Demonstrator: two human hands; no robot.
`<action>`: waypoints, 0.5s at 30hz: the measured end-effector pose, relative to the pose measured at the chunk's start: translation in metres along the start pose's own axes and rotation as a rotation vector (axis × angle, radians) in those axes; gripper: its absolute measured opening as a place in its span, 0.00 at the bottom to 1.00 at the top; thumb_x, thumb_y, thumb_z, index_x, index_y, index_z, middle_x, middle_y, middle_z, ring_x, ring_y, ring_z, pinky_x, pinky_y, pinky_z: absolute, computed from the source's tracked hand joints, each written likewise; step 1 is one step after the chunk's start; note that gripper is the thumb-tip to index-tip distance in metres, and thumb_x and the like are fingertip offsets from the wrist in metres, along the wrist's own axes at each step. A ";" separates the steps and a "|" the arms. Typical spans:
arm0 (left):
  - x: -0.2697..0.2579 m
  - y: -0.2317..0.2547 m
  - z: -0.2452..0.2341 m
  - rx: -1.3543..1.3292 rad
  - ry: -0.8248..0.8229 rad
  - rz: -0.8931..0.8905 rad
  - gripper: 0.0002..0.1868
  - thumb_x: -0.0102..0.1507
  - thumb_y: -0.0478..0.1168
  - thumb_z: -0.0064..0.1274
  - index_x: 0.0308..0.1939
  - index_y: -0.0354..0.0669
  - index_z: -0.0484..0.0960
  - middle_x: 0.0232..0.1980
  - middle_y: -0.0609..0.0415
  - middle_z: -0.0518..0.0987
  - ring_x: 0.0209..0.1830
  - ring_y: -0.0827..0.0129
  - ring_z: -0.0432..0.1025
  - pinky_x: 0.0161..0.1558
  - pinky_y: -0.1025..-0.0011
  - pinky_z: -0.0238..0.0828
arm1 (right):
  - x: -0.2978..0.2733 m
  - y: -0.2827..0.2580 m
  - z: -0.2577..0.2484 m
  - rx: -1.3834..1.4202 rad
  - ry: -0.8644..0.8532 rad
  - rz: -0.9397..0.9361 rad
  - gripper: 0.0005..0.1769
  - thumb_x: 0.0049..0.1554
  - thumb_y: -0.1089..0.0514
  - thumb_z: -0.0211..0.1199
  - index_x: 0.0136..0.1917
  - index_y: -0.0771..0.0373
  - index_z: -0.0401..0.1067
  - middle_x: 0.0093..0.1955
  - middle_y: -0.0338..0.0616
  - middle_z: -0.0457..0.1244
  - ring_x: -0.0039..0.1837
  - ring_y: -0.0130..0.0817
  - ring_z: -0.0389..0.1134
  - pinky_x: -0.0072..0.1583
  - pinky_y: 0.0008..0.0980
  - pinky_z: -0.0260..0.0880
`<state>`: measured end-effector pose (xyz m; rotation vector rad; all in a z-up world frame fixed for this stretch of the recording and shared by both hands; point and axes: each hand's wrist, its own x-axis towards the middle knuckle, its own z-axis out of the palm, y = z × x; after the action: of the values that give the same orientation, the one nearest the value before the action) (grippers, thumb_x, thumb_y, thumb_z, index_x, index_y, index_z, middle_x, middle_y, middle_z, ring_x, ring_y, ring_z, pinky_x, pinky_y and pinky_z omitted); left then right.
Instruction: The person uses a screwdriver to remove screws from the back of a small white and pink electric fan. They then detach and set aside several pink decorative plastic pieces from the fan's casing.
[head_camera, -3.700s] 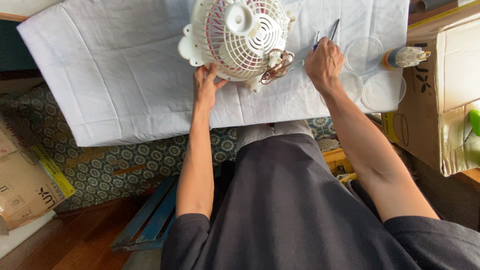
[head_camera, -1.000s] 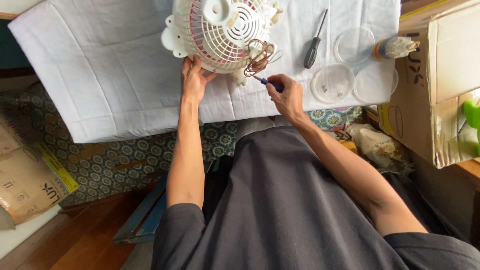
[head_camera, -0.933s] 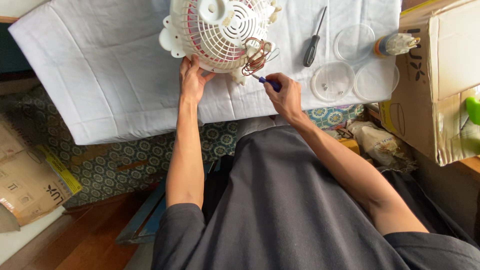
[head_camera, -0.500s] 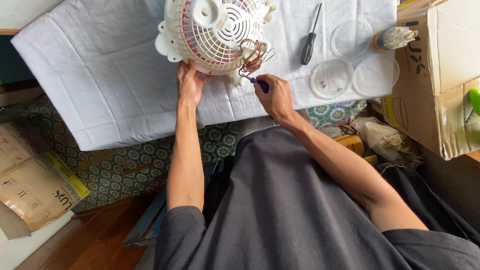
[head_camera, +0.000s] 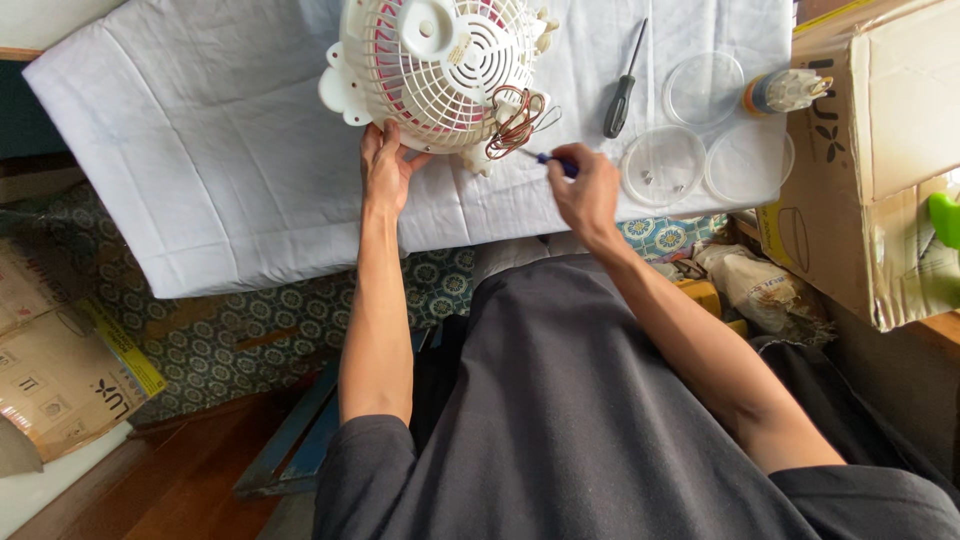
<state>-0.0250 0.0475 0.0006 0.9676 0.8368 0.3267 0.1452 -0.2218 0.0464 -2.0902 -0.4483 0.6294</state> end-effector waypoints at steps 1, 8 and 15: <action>0.000 0.000 0.000 -0.008 -0.009 0.008 0.23 0.75 0.47 0.42 0.71 0.43 0.61 0.70 0.46 0.69 0.69 0.53 0.71 0.61 0.44 0.80 | 0.004 0.006 -0.006 0.005 0.052 0.023 0.10 0.57 0.63 0.65 0.51 0.70 0.79 0.45 0.55 0.73 0.46 0.40 0.76 0.52 0.38 0.75; -0.002 -0.003 0.005 -0.006 0.016 0.025 0.21 0.74 0.46 0.41 0.69 0.42 0.62 0.69 0.46 0.69 0.70 0.53 0.69 0.62 0.43 0.79 | 0.060 0.034 -0.020 -0.193 0.279 -0.082 0.07 0.57 0.62 0.67 0.47 0.66 0.71 0.40 0.48 0.69 0.45 0.47 0.68 0.53 0.46 0.65; -0.007 -0.002 0.014 0.100 0.049 0.036 0.20 0.75 0.47 0.40 0.67 0.39 0.63 0.68 0.46 0.69 0.69 0.53 0.70 0.60 0.47 0.77 | 0.096 0.052 -0.007 -0.562 0.314 -0.190 0.09 0.54 0.61 0.70 0.41 0.61 0.68 0.36 0.43 0.66 0.46 0.46 0.62 0.52 0.46 0.56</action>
<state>-0.0190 0.0339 0.0068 1.0727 0.8877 0.3430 0.2307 -0.2041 -0.0190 -2.5754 -0.6882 0.0509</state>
